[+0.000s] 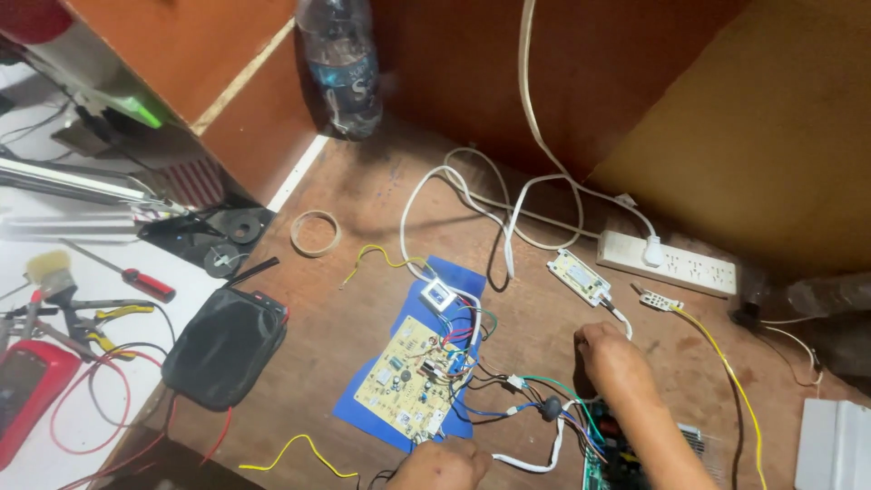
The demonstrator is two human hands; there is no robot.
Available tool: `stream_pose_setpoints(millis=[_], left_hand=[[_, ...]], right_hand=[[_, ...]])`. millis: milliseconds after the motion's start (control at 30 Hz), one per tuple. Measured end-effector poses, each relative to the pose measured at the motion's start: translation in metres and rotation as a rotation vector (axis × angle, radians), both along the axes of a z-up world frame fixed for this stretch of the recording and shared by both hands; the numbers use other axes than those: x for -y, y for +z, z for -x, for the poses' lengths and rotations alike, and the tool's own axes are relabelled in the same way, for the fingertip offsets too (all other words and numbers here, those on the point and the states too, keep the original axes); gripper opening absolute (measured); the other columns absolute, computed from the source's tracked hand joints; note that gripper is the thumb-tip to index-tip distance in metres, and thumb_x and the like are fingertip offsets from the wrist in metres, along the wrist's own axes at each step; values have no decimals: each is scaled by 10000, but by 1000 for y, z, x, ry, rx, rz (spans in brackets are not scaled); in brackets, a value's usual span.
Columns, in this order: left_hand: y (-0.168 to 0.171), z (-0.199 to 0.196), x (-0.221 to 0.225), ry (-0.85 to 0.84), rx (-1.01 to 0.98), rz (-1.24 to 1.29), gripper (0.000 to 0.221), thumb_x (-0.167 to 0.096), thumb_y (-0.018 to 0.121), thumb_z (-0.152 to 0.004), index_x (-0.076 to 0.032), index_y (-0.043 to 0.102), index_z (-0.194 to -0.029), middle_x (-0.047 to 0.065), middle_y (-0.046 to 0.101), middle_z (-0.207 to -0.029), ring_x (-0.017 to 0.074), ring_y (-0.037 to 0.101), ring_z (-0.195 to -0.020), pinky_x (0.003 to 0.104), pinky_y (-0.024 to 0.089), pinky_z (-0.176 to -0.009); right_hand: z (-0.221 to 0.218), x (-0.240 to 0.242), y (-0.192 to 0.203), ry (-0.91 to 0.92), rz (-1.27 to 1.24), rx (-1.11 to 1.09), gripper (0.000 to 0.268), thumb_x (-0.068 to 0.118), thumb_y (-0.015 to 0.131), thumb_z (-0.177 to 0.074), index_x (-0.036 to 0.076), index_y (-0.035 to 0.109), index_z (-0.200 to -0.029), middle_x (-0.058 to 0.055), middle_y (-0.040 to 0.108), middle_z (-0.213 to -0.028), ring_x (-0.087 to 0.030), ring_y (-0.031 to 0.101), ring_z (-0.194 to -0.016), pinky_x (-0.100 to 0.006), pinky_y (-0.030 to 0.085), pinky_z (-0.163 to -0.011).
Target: Connecting various electrical wires and multi-pin connectors between two circuit boards on a repair bench.
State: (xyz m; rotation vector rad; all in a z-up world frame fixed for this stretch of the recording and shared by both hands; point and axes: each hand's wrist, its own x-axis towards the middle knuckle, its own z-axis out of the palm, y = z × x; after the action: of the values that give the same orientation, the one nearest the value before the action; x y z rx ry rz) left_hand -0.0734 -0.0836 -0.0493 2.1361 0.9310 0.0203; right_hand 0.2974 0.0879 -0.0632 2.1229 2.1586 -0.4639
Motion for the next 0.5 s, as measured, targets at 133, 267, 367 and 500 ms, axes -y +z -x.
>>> stream_pose_setpoints(millis=[133, 267, 367, 500], left_hand=[[4, 40, -16, 74, 49, -194, 210, -200, 747, -1014, -182, 725, -1222, 136, 702, -1004, 426, 750, -873, 618, 554, -563], [11, 111, -62, 594, -103, -236, 318, -327, 679, -1102, -230, 820, -1369, 78, 814, -1186, 411, 779, -1041, 624, 624, -799], [20, 153, -89, 887, -252, 84, 445, -382, 544, -1142, -247, 794, -1485, 82, 782, -1455, 400, 743, -1279, 614, 604, -1044], [0, 174, -75, 955, -316, 281, 314, -282, 500, -1018, -143, 780, -1046, 111, 797, -1267, 397, 740, -1145, 566, 550, -970]], right_hand=[[4, 12, -2, 0, 61, -29, 176, 272, 733, -1021, 264, 855, -1148, -5, 811, -1252, -278, 811, -1156, -462, 660, -959], [20, 23, 25, -207, 51, -212, 302, 295, 788, -1032, 230, 875, -1314, -29, 835, -1389, -291, 827, -1249, -417, 617, -1118], [68, 29, 58, -277, 100, -299, 357, 342, 760, -1066, 252, 889, -1387, -26, 848, -1459, -288, 805, -1326, -409, 589, -1166], [130, 11, 58, -269, 275, -405, 461, 437, 682, -1096, 330, 832, -1519, 30, 900, -1497, -213, 823, -1420, -374, 582, -1204]])
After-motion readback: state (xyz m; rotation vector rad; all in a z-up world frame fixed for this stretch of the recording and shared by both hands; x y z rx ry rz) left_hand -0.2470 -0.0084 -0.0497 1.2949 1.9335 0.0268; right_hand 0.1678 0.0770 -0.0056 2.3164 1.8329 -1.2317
